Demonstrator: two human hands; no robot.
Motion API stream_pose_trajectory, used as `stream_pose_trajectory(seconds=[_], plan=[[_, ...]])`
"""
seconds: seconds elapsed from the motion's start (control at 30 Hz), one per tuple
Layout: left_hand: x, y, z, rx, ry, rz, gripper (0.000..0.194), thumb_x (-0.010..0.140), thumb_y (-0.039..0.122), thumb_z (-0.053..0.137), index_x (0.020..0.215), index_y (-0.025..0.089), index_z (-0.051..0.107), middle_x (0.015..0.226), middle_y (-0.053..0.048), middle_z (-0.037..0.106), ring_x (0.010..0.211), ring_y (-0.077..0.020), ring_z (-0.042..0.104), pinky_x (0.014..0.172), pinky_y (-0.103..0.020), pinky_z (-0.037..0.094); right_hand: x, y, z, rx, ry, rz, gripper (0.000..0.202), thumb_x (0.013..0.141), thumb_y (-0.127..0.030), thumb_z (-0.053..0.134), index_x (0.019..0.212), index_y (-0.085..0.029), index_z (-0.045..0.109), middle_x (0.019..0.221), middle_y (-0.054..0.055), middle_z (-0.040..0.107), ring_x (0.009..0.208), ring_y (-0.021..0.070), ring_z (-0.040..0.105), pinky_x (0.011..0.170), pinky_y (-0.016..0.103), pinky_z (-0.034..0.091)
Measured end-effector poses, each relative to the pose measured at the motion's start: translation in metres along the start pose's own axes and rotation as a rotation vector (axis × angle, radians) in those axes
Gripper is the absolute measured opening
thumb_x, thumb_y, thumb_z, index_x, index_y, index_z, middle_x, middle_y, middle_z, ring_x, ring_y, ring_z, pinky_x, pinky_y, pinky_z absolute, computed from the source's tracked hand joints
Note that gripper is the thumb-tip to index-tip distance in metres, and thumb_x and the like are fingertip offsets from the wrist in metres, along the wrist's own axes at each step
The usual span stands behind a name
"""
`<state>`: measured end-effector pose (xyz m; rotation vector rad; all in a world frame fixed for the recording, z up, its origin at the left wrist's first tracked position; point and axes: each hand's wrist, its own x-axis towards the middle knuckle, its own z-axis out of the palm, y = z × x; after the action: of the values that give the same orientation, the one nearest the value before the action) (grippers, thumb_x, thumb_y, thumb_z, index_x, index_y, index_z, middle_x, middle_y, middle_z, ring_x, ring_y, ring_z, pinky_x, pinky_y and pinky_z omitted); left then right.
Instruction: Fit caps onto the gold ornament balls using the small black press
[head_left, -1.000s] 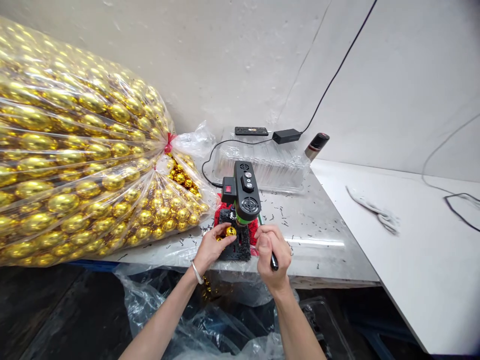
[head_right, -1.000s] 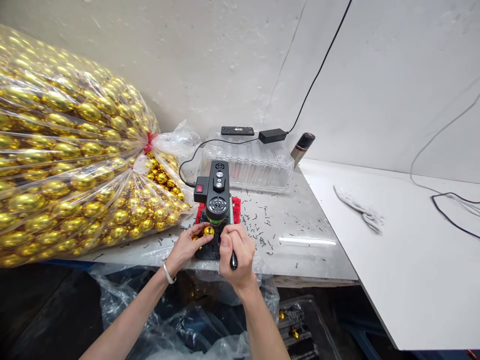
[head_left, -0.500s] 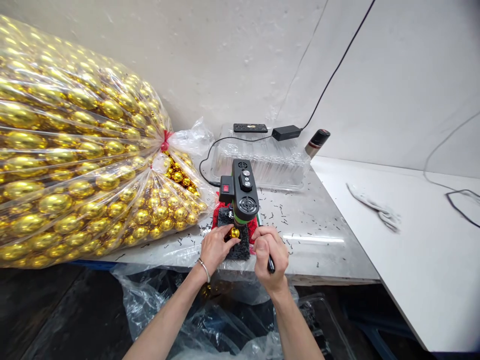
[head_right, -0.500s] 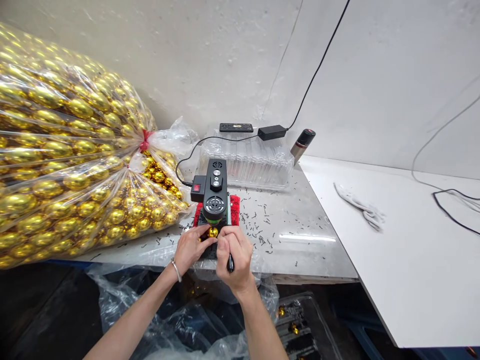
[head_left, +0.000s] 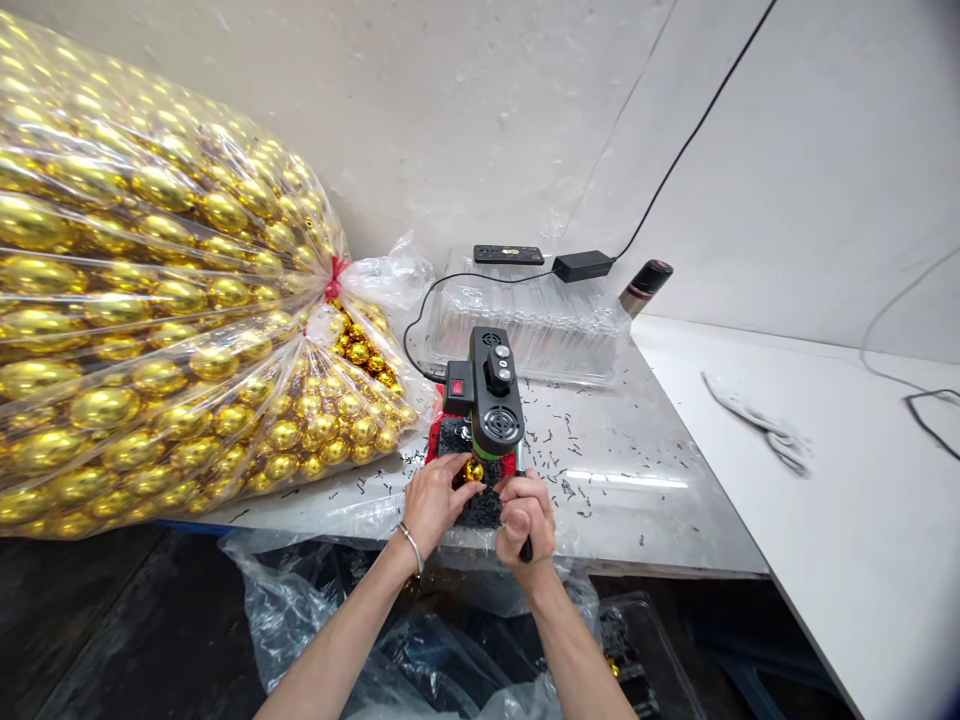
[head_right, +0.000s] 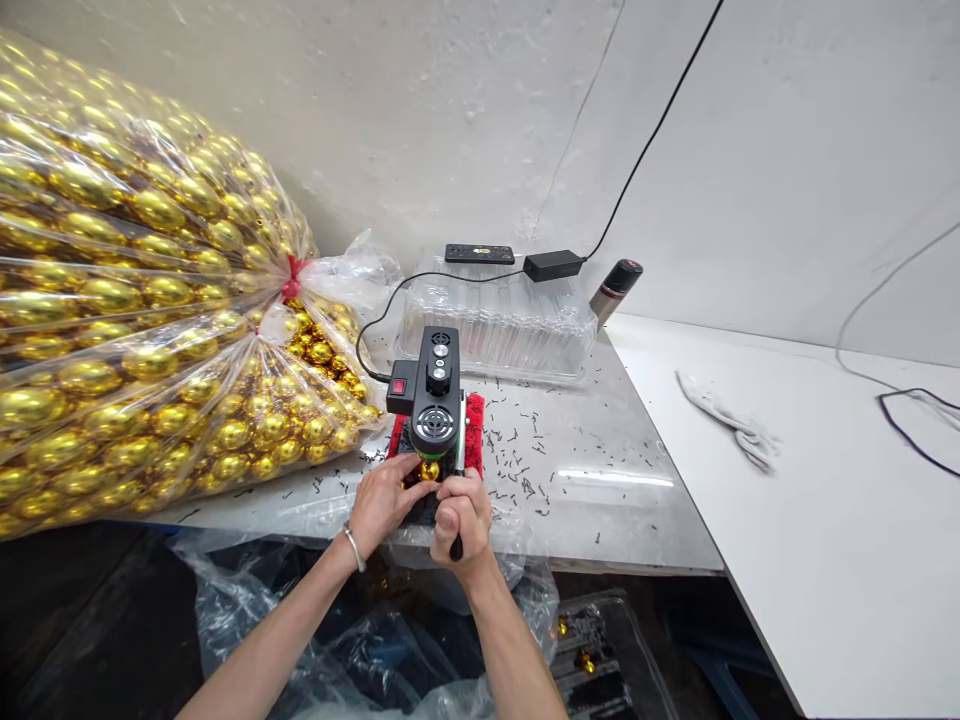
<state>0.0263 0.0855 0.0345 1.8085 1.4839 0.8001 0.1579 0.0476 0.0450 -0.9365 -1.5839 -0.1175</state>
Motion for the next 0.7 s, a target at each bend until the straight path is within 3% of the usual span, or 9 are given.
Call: stream_pose_trajectory(seconds=[0.13,0.23,0.37,0.47,0.5,0.63,0.7], plan=[[0.0,-0.001,0.001,0.077,-0.024,0.007,0.031,0.078,0.036,0.066,0.106,0.023,0.069,0.106,-0.01,0.07,0.098,-0.0285,0.062,0.082,-0.034,0.045,-0.006,0.005,0.004,0.009,-0.028,-0.081,0.023,0.09,-0.016,0.032,0.072,-0.021,0.045,0.073,0.0,0.051,0.067,0.0131,0.055,0.07,0.035,0.049],[0.002,-0.002,0.001,0.078,-0.019,0.01,0.033,0.078,0.038,0.066,0.106,0.021,0.069,0.109,-0.011,0.069,0.1,-0.0292,0.062,0.085,-0.036,0.044,-0.002,0.001,0.002,0.032,-0.024,-0.054,0.022,0.089,-0.015,0.033,0.071,-0.02,0.045,0.073,0.0,0.05,0.068,0.0135,0.054,0.067,0.034,0.048],[0.001,0.0,-0.006,-0.048,0.011,-0.004,0.036,0.073,0.037,0.07,0.105,0.019,0.07,0.105,-0.01,0.07,0.096,-0.0272,0.062,0.086,-0.035,0.044,0.025,-0.02,-0.012,0.079,-0.036,0.08,0.024,0.087,-0.01,0.036,0.067,-0.02,0.044,0.068,0.001,0.049,0.065,0.0131,0.051,0.059,0.028,0.042],[-0.017,0.0,-0.013,-0.235,-0.006,-0.125,0.044,0.071,0.044,0.07,0.106,0.018,0.069,0.092,-0.007,0.071,0.08,-0.0222,0.062,0.076,-0.032,0.045,0.049,-0.034,-0.021,0.074,-0.081,0.144,0.026,0.087,-0.008,0.037,0.065,-0.02,0.044,0.065,0.001,0.049,0.069,0.0143,0.053,0.062,0.029,0.042],[-0.027,-0.001,-0.014,-0.314,-0.066,-0.176,0.046,0.069,0.047,0.071,0.104,0.017,0.07,0.086,-0.005,0.071,0.074,-0.0201,0.06,0.07,-0.03,0.045,0.055,-0.037,-0.023,0.073,-0.083,0.156,0.026,0.087,-0.008,0.037,0.065,-0.02,0.043,0.065,0.001,0.049,0.069,0.0142,0.052,0.062,0.029,0.042],[-0.078,-0.018,-0.002,-0.68,-0.484,-0.444,0.054,0.061,0.065,0.069,0.075,0.013,0.069,0.061,-0.001,0.063,0.052,-0.0114,0.051,0.051,-0.023,0.038,0.06,-0.04,-0.022,0.079,-0.056,0.143,0.027,0.088,-0.007,0.037,0.064,-0.02,0.041,0.063,0.0,0.047,0.068,0.0134,0.051,0.061,0.028,0.04],[-0.099,-0.029,0.007,-0.864,-0.505,-0.696,0.061,0.061,0.072,0.064,0.072,0.012,0.065,0.06,-0.002,0.06,0.048,-0.0092,0.049,0.047,-0.021,0.038,0.057,-0.039,-0.02,0.09,-0.045,0.13,0.027,0.087,-0.006,0.037,0.065,-0.02,0.041,0.063,0.0,0.046,0.068,0.0131,0.051,0.06,0.028,0.039]])
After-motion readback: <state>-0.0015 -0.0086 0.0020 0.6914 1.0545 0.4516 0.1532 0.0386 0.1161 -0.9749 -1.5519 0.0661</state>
